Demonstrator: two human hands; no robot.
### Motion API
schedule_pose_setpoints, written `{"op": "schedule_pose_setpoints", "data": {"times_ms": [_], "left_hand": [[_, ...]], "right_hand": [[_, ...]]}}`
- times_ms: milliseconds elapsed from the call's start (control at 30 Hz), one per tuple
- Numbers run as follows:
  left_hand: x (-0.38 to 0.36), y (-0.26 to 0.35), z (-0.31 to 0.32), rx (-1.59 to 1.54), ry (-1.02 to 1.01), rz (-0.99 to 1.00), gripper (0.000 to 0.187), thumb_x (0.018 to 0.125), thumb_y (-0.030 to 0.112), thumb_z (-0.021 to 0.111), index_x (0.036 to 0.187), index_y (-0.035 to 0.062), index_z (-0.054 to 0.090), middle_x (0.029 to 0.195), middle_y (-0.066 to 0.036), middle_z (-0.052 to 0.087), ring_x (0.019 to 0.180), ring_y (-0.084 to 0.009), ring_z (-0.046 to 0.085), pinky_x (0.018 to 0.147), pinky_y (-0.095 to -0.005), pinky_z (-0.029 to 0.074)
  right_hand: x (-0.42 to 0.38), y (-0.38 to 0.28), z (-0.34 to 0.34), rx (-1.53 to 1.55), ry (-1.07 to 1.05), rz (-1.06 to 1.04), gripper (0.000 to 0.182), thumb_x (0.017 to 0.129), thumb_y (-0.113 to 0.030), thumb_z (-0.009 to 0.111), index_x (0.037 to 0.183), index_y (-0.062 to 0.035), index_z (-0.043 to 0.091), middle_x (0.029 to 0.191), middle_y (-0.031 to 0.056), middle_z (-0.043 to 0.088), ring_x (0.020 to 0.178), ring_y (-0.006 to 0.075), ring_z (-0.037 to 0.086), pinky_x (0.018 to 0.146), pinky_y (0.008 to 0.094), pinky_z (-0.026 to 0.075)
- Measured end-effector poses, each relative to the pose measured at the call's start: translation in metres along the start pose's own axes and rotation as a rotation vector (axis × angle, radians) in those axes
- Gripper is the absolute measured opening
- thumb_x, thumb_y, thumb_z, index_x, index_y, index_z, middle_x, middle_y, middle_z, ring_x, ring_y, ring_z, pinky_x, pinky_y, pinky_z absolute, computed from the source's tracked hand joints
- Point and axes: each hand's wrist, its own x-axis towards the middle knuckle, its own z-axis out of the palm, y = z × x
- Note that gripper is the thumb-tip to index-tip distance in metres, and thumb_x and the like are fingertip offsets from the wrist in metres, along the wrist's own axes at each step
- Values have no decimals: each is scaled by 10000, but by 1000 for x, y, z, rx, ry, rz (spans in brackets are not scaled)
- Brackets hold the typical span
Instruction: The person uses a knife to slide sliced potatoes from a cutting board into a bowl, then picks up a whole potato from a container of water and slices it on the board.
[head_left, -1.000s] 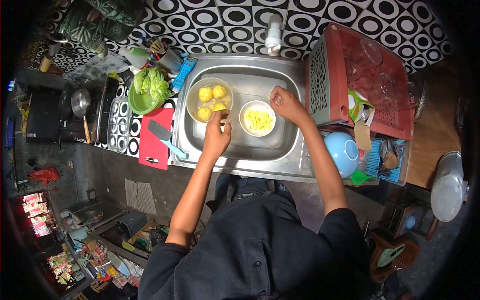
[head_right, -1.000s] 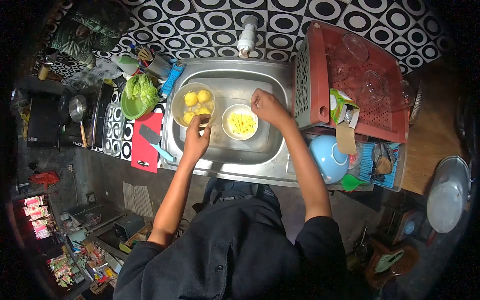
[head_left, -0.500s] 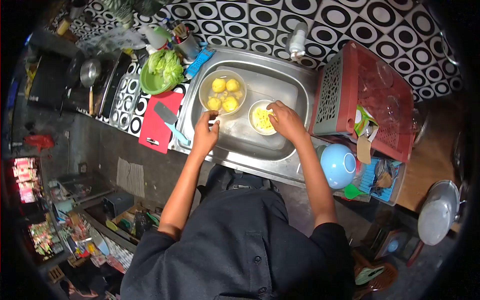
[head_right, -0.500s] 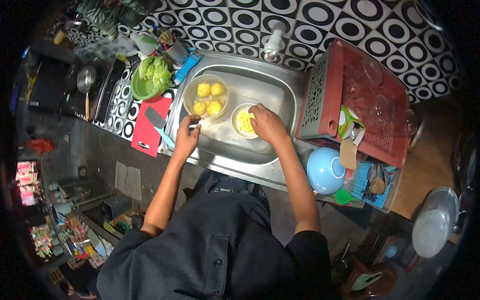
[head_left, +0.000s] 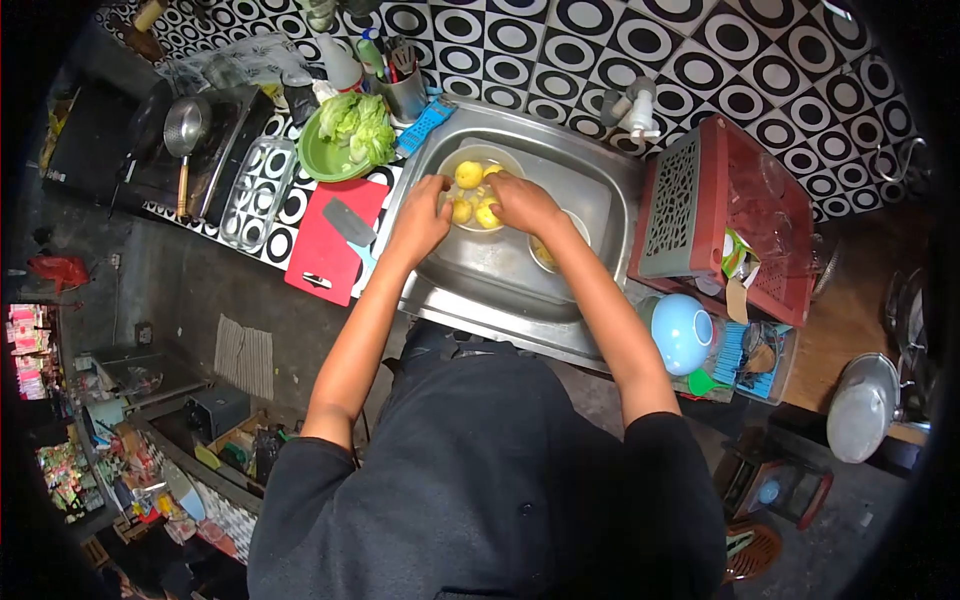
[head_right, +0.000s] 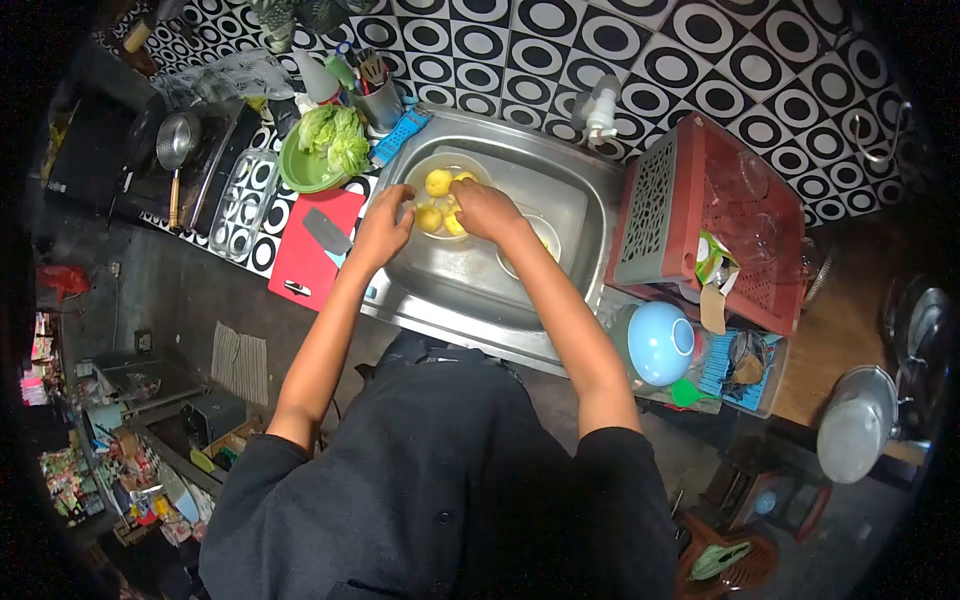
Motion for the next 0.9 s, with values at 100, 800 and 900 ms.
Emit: {"op": "schedule_pose_setpoints", "data": {"times_ms": [100,800,900], "left_hand": [[3,-9,-6,-46,-64,30,287,881,57,619,1163,6,596,1146,-185,632,1131,-361,584,981,-419,456],[23,-83,-29,-419,-310,123,263,892,28,618,1154,6,603,1114,-175,602,1081,-372,601,934,-404,486],[24,-86,-39,-428,-354,95,269,900,25,613,1168,10,603,1127,-161,606,1054,-338,614,896,-376,499]], "right_hand": [[23,8,17,-148,-188,97,500,809,-208,709,1232,9,554,1149,219,650,1013,377,668,874,450,549],[53,-25,62,-282,-156,86,350,803,-219,703,1131,-100,685,1108,152,659,980,319,681,840,432,536],[53,-29,60,-318,-148,114,338,814,-215,687,1131,-97,677,1071,147,657,976,312,678,846,433,532]]}}
